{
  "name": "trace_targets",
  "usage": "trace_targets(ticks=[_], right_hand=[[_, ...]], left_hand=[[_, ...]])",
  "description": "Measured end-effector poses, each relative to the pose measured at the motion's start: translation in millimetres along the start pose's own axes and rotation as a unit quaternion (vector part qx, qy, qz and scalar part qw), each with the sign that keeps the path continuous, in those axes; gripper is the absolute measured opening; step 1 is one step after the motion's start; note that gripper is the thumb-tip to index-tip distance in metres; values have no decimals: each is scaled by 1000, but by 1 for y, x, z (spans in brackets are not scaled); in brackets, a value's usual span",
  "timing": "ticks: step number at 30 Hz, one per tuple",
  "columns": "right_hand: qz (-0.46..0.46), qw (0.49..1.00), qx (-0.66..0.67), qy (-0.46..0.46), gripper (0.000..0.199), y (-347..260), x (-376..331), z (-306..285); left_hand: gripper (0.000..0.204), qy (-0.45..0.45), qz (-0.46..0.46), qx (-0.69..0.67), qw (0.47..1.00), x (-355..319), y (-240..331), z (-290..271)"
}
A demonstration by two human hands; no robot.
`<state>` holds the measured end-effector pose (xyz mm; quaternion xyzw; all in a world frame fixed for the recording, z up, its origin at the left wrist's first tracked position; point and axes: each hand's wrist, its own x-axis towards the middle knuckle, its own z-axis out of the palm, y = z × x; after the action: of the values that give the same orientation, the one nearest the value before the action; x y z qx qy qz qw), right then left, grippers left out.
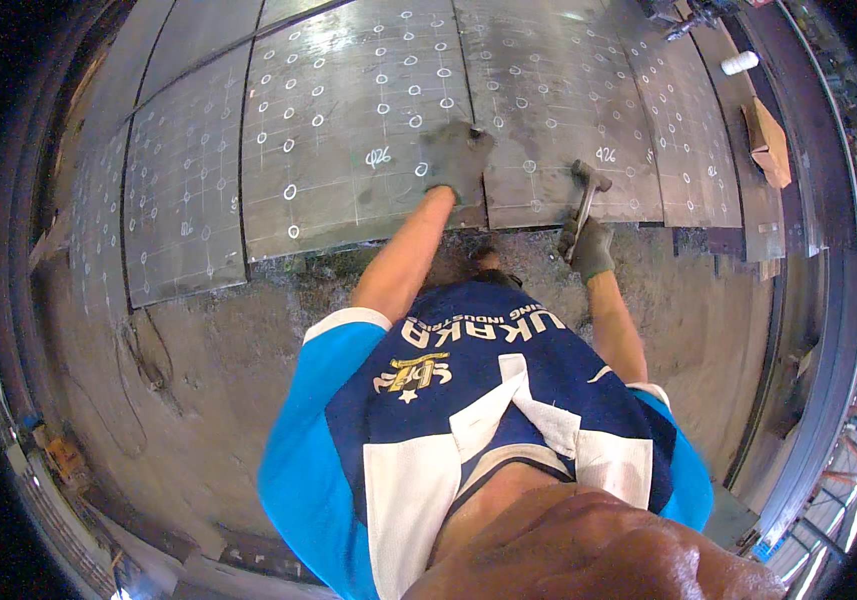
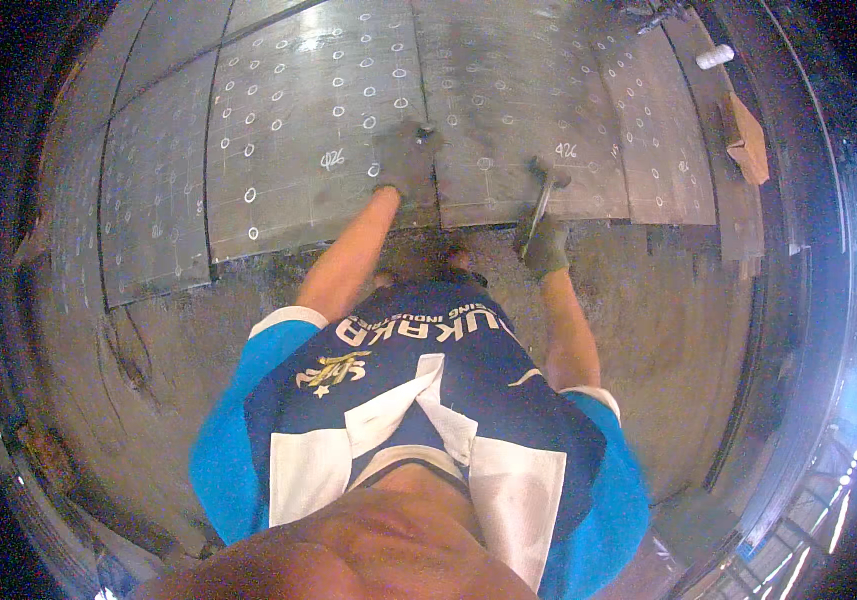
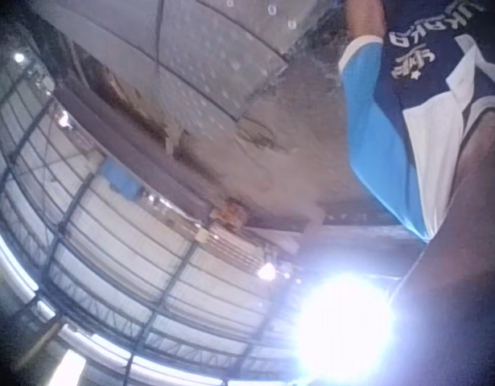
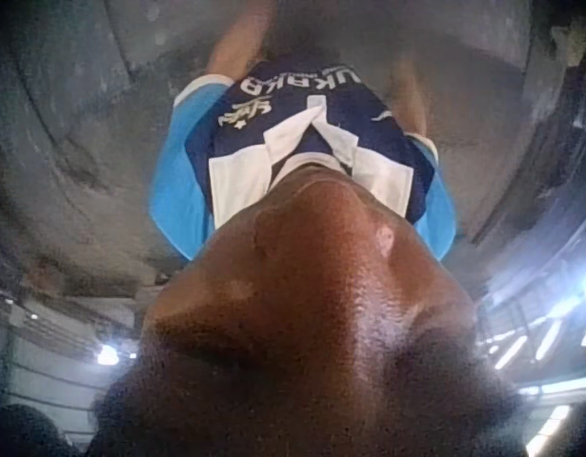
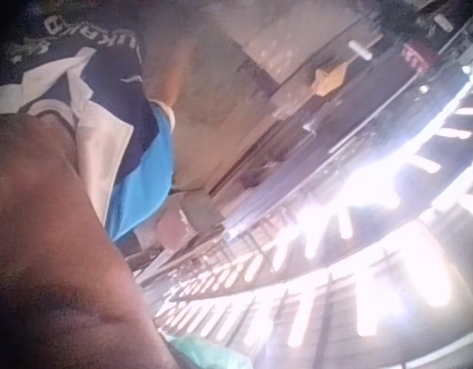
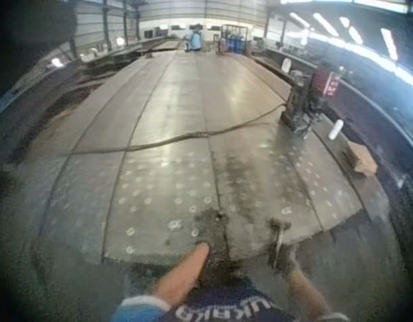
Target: The person uses a hammer to repeatedly strike marked circular spots on large metal sheets laid on the floor. The person holds the sheet with one hand and strikes with the other, moving across multiple marked locations.
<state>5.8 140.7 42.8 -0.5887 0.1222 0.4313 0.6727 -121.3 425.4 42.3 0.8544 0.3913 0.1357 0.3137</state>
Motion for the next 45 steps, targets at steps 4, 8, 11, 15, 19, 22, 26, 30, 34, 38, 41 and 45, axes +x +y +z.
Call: trace_targets(ticks=[4,8,11,15,19,22,26,30,34,38,41,45], right_hand=[[-18,997,-10,79,27,30,-15,-18],[-48,977,23,206,13,72,-49,-64],[-88,970,10,228,13,125,-69,-160],[-197,907,-215,303,10,181,-78,-199],[-83,938,-137,308,9,193,-88,-212],[-31,946,-110,305,9,190,-93,-217],[13,948,-91,305,9,194,-100,-237],[50,945,-71,314,8,208,-113,-228],[81,942,-60,321,8,211,-122,-225],[104,940,-51,321,7,219,-125,-206],[97,928,-12,359,7,245,-134,-190],[110,926,-12,360,7,256,-143,-177]], left_hand=[[60,-224,222,-241,918,-38,106,14],[59,-277,251,-299,878,-57,144,34],[58,-203,140,-293,924,-42,118,45],[61,74,134,-54,987,6,55,11],[69,110,116,-33,987,84,30,-3],[66,165,170,79,968,131,37,23],[43,-208,143,11,968,83,131,87],[58,-421,297,-193,835,-43,211,133],[58,-245,306,-265,881,-31,189,147],[64,20,340,39,940,58,89,79],[54,-43,233,12,971,84,68,60],[51,-266,303,-118,907,11,95,66]])
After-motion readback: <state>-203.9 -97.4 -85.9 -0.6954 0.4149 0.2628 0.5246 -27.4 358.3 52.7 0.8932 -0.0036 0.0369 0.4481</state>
